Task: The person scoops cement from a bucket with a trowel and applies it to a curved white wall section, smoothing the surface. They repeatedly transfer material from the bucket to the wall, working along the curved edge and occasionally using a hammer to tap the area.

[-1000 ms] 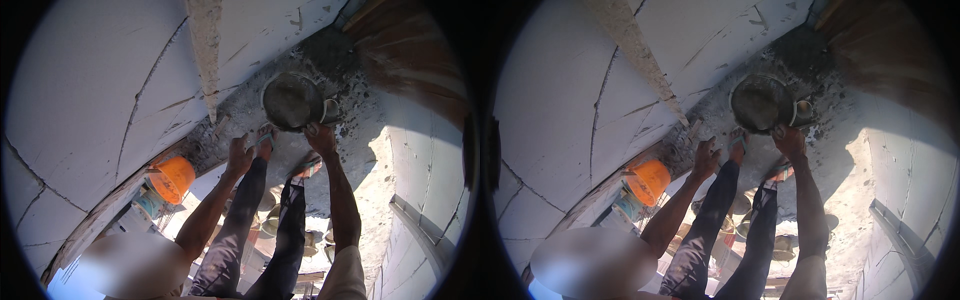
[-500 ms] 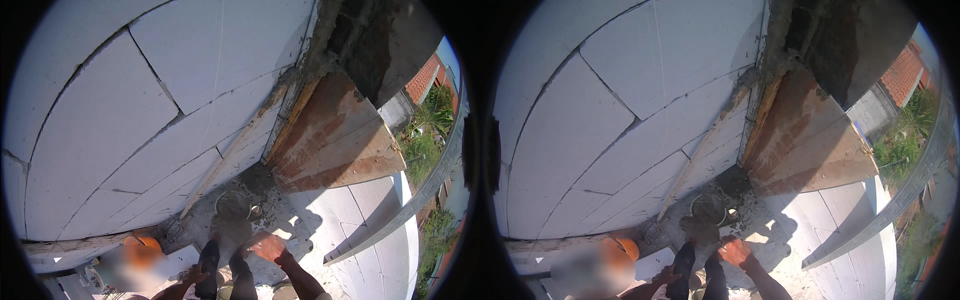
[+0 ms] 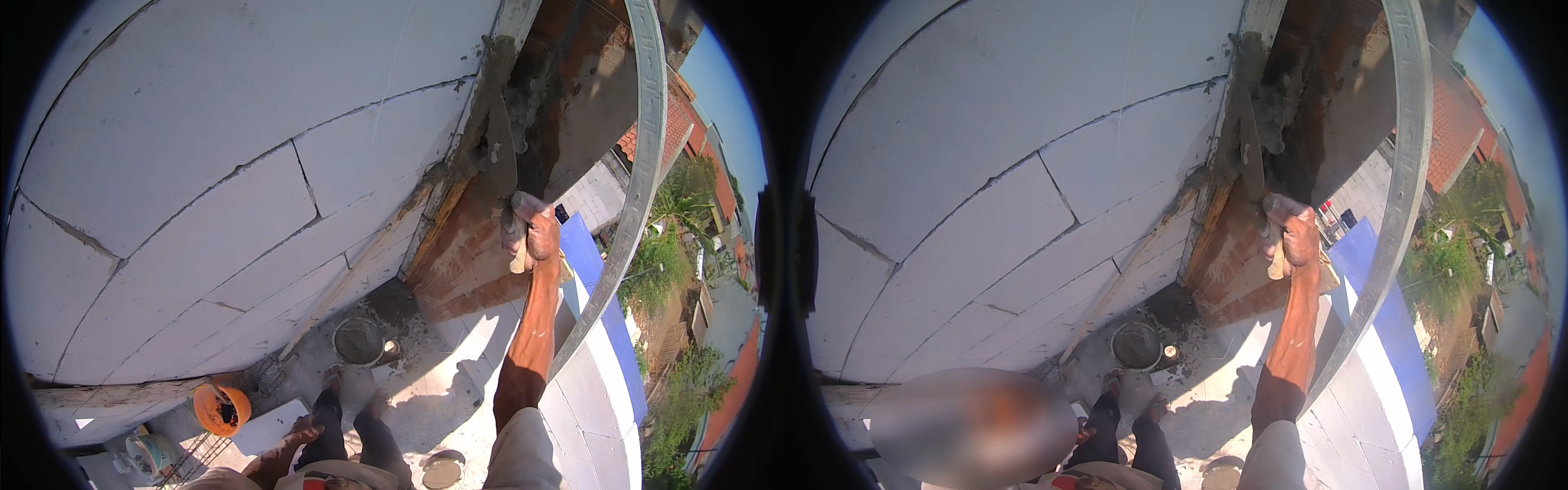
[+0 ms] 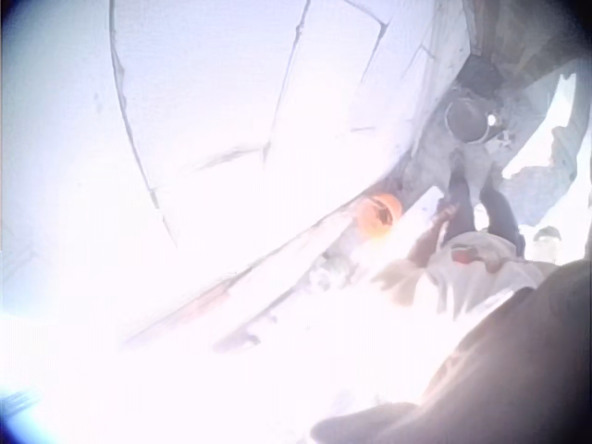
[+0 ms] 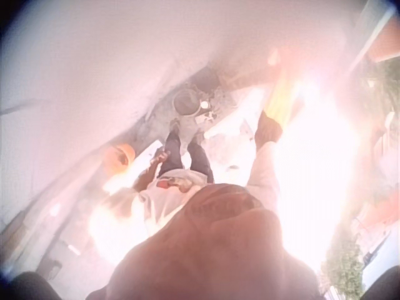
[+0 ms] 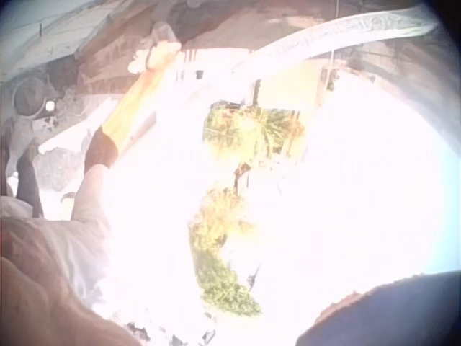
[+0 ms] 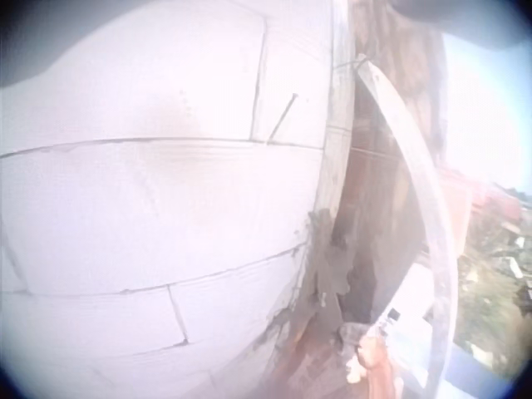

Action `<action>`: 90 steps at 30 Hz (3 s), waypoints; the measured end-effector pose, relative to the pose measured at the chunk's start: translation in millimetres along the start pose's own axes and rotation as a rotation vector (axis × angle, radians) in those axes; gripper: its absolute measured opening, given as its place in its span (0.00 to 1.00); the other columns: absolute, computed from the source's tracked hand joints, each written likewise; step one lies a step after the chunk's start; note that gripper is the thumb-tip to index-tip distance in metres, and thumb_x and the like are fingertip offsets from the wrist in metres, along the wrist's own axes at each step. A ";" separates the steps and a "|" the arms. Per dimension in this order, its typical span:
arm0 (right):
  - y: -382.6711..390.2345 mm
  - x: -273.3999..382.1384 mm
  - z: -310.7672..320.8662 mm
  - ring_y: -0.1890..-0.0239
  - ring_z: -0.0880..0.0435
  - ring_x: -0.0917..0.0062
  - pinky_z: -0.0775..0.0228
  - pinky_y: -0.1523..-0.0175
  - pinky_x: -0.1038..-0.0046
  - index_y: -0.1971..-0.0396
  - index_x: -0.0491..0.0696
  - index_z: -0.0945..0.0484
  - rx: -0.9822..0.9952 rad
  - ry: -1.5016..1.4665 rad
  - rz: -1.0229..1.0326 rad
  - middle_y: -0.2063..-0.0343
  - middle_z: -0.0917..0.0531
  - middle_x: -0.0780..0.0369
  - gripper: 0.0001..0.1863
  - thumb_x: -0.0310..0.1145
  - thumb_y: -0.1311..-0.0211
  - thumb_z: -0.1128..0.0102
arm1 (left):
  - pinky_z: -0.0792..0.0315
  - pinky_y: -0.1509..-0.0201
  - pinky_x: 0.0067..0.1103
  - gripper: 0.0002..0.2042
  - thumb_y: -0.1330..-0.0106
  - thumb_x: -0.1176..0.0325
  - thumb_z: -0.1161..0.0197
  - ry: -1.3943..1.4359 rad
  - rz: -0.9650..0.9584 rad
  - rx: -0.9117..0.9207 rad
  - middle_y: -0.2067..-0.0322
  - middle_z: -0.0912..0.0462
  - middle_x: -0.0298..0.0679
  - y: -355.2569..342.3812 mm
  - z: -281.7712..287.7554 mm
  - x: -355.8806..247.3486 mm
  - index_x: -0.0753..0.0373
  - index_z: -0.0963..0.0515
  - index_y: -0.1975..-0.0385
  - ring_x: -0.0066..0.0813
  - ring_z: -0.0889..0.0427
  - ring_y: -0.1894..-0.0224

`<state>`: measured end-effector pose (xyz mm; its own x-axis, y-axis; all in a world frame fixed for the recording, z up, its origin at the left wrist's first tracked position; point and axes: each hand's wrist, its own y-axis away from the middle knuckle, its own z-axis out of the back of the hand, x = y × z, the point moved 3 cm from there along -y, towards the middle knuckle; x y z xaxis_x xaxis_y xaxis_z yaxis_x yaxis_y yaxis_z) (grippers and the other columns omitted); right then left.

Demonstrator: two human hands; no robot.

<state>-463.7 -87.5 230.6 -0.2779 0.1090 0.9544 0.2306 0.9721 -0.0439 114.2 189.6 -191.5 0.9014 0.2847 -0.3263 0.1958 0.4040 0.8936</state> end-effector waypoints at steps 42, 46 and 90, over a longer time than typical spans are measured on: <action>225.3 -881.5 40.2 0.57 0.14 0.55 0.21 0.48 0.56 0.65 0.47 0.16 0.319 1.210 -0.678 0.64 0.14 0.50 0.15 0.39 0.48 0.42 | 0.30 0.43 0.44 0.29 0.46 0.57 0.29 -0.354 -0.008 -0.285 0.49 0.25 0.51 -115.8 -22.4 10.8 0.63 0.29 0.46 0.53 0.25 0.46; 236.6 -879.2 47.2 0.56 0.15 0.54 0.22 0.47 0.57 0.63 0.48 0.16 0.267 1.066 -0.598 0.62 0.14 0.51 0.16 0.43 0.45 0.41 | 0.29 0.45 0.44 0.29 0.46 0.57 0.29 -0.493 -0.114 -0.384 0.50 0.26 0.51 -107.9 -39.5 28.0 0.63 0.30 0.46 0.53 0.25 0.47; 111.6 -194.9 6.9 0.85 0.22 0.76 0.33 0.86 0.77 0.59 0.33 0.23 -0.345 -0.167 -0.135 0.76 0.18 0.54 0.18 0.36 0.33 0.44 | 0.35 0.33 0.49 0.40 0.40 0.56 0.35 -0.199 0.163 -0.065 0.36 0.38 0.60 -30.8 -37.4 20.0 0.65 0.45 0.30 0.63 0.33 0.36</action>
<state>-390.2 1.2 37.6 -0.4686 0.0450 0.8823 0.4727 0.8565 0.2074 111.7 215.4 -237.1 0.9784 0.1770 -0.1066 0.0221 0.4232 0.9058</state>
